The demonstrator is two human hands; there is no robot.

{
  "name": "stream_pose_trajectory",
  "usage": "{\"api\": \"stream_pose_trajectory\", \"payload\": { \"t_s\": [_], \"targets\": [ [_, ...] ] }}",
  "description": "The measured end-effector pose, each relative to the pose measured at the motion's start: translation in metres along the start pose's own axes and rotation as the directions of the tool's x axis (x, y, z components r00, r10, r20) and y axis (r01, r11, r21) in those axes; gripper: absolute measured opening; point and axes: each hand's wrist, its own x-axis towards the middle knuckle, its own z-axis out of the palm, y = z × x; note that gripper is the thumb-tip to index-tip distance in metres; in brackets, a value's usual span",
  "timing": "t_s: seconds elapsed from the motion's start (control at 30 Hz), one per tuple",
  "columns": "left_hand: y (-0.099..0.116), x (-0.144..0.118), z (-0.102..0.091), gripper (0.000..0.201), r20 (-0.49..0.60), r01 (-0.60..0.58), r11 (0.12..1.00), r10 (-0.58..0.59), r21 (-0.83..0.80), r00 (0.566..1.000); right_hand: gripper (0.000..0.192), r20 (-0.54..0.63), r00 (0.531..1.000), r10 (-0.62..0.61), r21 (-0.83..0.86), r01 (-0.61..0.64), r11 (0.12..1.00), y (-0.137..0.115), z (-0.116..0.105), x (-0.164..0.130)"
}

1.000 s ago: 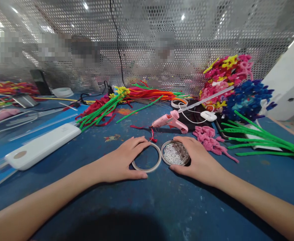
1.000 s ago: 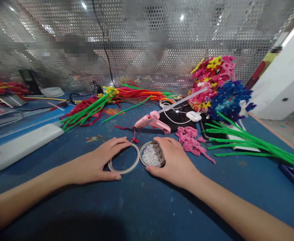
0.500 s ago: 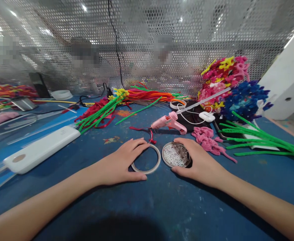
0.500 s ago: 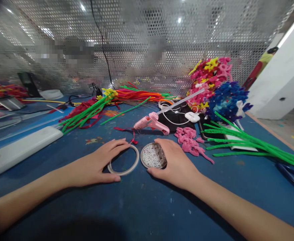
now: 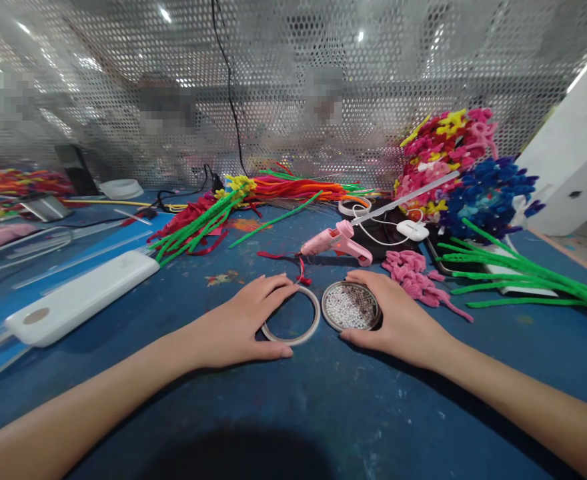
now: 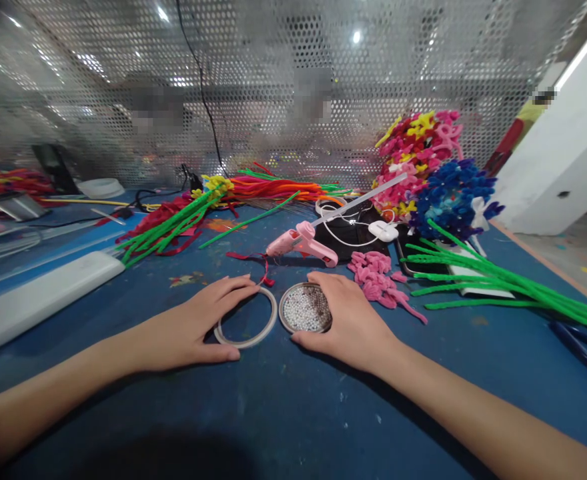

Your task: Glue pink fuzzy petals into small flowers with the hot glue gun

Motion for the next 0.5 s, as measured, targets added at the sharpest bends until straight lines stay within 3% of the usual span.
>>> {"api": "stream_pose_trajectory", "payload": {
  "t_s": [0.5],
  "targets": [
    [0.0005, 0.0002, -0.0007, 0.083, -0.006, -0.011, 1.0, 0.011, 0.021, 1.0, 0.069, -0.021, 1.0, -0.007, 0.009, 0.008, 1.0, 0.0, 0.001, -0.0005]
  ]
}}
